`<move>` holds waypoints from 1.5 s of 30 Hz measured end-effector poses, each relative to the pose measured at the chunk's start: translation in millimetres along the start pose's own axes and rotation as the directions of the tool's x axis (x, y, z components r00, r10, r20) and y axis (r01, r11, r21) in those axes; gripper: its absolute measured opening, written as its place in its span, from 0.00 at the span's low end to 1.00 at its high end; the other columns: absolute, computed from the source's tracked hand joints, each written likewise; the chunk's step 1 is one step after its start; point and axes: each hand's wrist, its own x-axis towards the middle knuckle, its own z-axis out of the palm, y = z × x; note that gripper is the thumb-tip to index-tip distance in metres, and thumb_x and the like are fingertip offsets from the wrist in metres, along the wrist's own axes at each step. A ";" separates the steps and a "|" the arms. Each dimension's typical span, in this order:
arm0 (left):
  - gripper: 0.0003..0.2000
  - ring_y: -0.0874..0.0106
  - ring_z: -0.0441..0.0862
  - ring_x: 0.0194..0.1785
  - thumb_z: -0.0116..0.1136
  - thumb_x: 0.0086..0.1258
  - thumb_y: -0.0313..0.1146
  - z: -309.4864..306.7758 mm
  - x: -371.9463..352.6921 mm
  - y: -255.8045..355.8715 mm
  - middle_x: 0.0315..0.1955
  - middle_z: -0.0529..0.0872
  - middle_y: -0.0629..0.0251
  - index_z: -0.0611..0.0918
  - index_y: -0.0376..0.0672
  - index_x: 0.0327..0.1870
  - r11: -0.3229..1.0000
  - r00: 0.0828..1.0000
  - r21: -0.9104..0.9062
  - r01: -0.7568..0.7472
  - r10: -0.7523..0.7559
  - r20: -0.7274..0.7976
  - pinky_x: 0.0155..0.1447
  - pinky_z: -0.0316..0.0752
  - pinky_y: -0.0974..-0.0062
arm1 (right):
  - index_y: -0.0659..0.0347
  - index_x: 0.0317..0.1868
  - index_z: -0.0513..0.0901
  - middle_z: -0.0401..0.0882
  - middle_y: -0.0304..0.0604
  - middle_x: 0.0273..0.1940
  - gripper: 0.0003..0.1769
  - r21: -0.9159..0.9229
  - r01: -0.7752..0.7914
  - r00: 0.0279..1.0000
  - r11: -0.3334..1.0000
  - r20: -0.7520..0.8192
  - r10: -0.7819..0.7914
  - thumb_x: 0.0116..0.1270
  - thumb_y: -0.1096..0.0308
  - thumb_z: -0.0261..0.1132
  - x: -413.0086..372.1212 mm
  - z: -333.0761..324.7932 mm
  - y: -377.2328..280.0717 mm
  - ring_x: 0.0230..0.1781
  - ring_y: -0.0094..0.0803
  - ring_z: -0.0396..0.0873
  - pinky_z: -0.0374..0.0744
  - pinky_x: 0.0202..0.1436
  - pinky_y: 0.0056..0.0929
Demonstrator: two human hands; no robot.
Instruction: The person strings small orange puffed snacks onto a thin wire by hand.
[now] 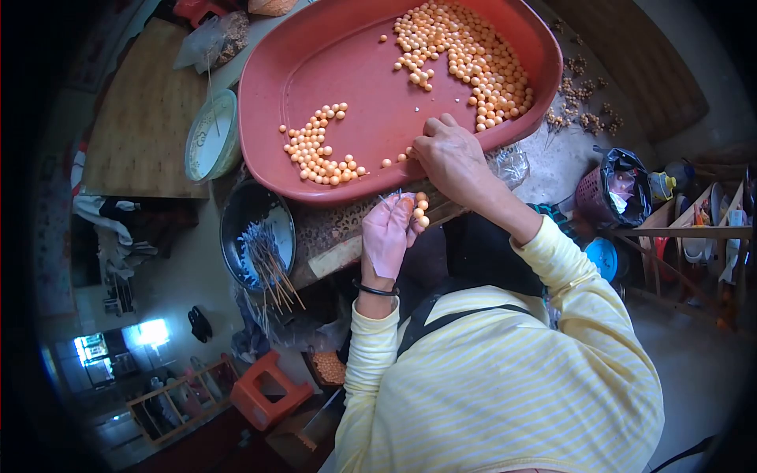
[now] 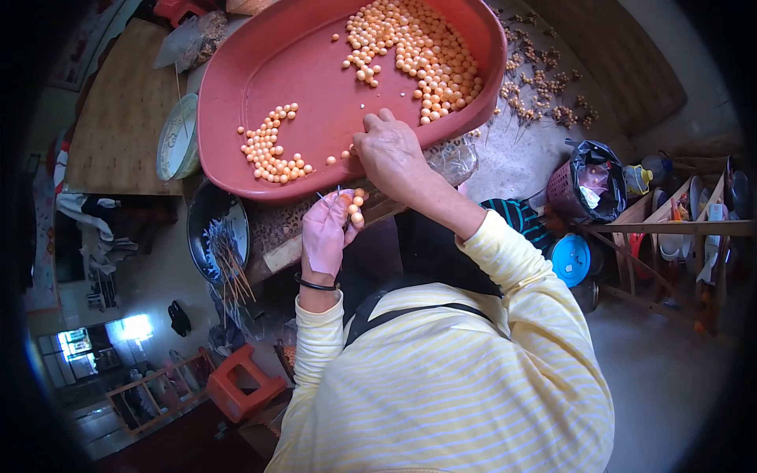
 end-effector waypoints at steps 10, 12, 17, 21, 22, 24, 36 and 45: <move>0.13 0.83 0.72 0.25 0.52 0.74 0.37 2.0 -3.8 9.2 0.30 0.81 0.66 0.80 0.33 0.44 0.998 0.999 0.062 0.014 -0.017 0.040 0.23 0.60 0.94 | 0.62 0.36 0.81 0.78 0.44 0.32 0.04 0.477 -0.045 0.976 0.878 -0.165 0.140 0.60 0.74 0.62 -14.0 -14.7 -3.6 0.31 0.35 0.75 0.76 0.36 0.27; 0.14 0.83 0.71 0.24 0.52 0.74 0.37 2.1 -5.3 9.9 0.29 0.81 0.66 0.80 0.33 0.44 0.997 0.999 0.081 0.018 -0.022 0.049 0.22 0.59 0.94 | 0.63 0.36 0.82 0.79 0.45 0.33 0.04 0.597 -0.063 0.969 0.800 -0.156 0.193 0.60 0.75 0.62 -23.0 -22.0 -6.1 0.31 0.35 0.76 0.77 0.37 0.26; 0.13 0.85 0.74 0.24 0.51 0.74 0.36 0.6 -8.2 11.3 0.33 0.84 0.66 0.81 0.35 0.44 0.997 0.987 0.075 0.024 -0.036 0.155 0.22 0.62 0.94 | 0.64 0.41 0.82 0.82 0.42 0.33 0.06 0.916 -0.402 0.862 0.024 0.369 0.348 0.66 0.75 0.60 -42.2 -30.6 -10.0 0.28 0.25 0.77 0.76 0.34 0.17; 0.12 0.86 0.74 0.24 0.51 0.74 0.36 4.3 -10.5 14.7 0.30 0.83 0.67 0.81 0.35 0.43 0.997 0.966 0.068 0.021 -0.038 0.257 0.21 0.60 0.94 | 0.65 0.44 0.82 0.82 0.41 0.34 0.08 0.842 -0.424 0.822 -0.334 0.512 0.248 0.69 0.72 0.60 -52.4 -20.9 -6.7 0.27 0.19 0.76 0.76 0.31 0.12; 0.12 0.86 0.74 0.24 0.51 0.74 0.36 6.0 -11.3 15.7 0.30 0.83 0.67 0.81 0.35 0.43 0.997 0.965 0.069 0.023 -0.040 0.258 0.21 0.60 0.94 | 0.65 0.44 0.82 0.82 0.41 0.34 0.08 0.842 -0.423 0.822 -0.336 0.512 0.250 0.69 0.72 0.60 -53.3 -20.8 -6.2 0.27 0.19 0.76 0.76 0.31 0.12; 0.12 0.86 0.74 0.24 0.51 0.74 0.36 10.4 -13.3 18.8 0.29 0.82 0.68 0.81 0.35 0.43 0.996 0.964 0.090 0.024 -0.046 0.261 0.21 0.59 0.94 | 0.65 0.44 0.81 0.82 0.42 0.33 0.08 0.806 -0.428 0.816 -0.408 0.539 0.210 0.68 0.71 0.61 -53.6 -20.5 -4.5 0.27 0.19 0.76 0.76 0.30 0.12; 0.16 0.85 0.67 0.19 0.51 0.73 0.41 14.6 -10.6 19.9 0.25 0.81 0.65 0.79 0.33 0.43 0.979 0.965 0.201 0.037 -0.087 0.247 0.19 0.54 0.92 | 0.65 0.44 0.80 0.82 0.43 0.34 0.08 0.710 -0.439 0.804 -0.551 0.584 0.113 0.67 0.71 0.62 -53.6 -14.2 2.8 0.26 0.20 0.76 0.76 0.29 0.12; 0.16 0.85 0.67 0.20 0.50 0.74 0.40 11.8 -10.7 16.5 0.25 0.81 0.65 0.79 0.32 0.44 0.976 0.979 0.214 0.038 -0.080 0.189 0.20 0.54 0.93 | 0.66 0.45 0.80 0.81 0.43 0.34 0.08 0.728 -0.413 0.814 -0.547 0.564 0.137 0.67 0.73 0.61 -53.0 -14.3 0.4 0.27 0.20 0.75 0.76 0.29 0.13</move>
